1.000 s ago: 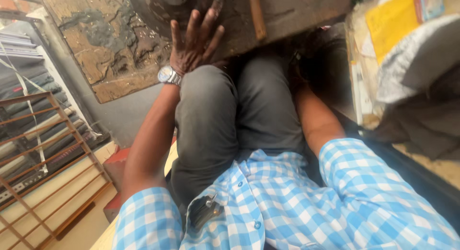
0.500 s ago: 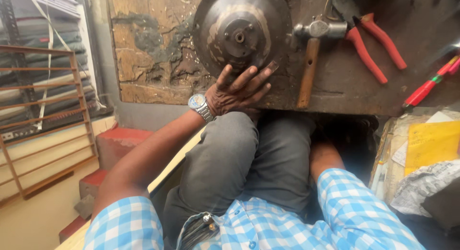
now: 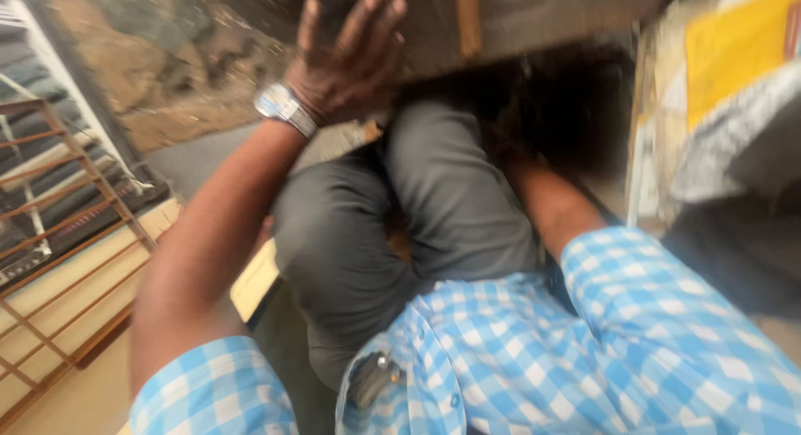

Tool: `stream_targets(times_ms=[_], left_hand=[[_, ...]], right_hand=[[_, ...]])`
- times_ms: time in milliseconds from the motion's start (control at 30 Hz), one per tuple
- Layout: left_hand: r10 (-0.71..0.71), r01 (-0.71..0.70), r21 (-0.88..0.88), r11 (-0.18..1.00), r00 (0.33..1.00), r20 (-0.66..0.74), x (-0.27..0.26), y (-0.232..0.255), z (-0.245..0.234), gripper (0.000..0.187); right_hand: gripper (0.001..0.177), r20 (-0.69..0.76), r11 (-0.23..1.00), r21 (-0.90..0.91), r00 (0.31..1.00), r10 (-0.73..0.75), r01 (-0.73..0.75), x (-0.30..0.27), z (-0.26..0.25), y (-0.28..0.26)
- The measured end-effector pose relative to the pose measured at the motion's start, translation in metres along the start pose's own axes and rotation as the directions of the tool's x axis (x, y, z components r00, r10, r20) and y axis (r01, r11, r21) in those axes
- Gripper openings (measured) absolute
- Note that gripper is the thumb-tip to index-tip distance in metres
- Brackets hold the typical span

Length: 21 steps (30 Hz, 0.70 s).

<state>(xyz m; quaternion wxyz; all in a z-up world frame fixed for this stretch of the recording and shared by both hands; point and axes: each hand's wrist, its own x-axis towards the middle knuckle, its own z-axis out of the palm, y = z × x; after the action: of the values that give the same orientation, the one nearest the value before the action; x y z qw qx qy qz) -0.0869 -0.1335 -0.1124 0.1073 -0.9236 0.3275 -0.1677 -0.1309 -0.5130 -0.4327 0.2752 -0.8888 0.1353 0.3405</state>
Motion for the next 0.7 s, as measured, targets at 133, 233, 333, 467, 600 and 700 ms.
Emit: stream_targets(times_ms=[133, 233, 333, 467, 600, 700], left_hand=[[0.067, -0.067, 0.049, 0.997, 0.998, 0.002, 0.004, 0.001, -0.002, 0.046], [0.08, -0.081, 0.052, 0.995, 0.997, 0.019, 0.005, 0.0, -0.005, 0.042], [0.071, -0.073, 0.07, 0.995, 0.997, 0.024, 0.006, 0.003, -0.001, 0.041], [0.014, -0.017, 0.063, 0.998, 0.999, 0.035, 0.005, 0.004, -0.006, 0.045], [-0.009, 0.007, 0.043, 0.999, 0.998, 0.057, -0.001, 0.008, -0.003, 0.046], [-0.009, 0.007, 0.062, 0.998, 1.0, 0.03, -0.003, 0.005, 0.004, 0.039]], right_hand=[[0.023, 0.097, 1.0, 0.005, 0.995, -0.013, 0.013, -0.015, 0.015, -0.002], [0.023, 0.128, 0.998, 0.003, 0.99, -0.062, 0.062, -0.018, 0.022, -0.019], [0.023, 0.101, 0.992, -0.001, 0.987, -0.123, 0.124, 0.001, 0.014, -0.045], [0.023, 0.004, 0.977, -0.039, 0.977, -0.211, 0.211, 0.051, -0.01, -0.098], [0.023, -0.039, 0.969, -0.097, 0.972, -0.231, 0.226, 0.095, -0.025, -0.139], [0.024, -0.012, 0.954, -0.141, 0.963, -0.271, 0.267, 0.131, -0.024, -0.18]])
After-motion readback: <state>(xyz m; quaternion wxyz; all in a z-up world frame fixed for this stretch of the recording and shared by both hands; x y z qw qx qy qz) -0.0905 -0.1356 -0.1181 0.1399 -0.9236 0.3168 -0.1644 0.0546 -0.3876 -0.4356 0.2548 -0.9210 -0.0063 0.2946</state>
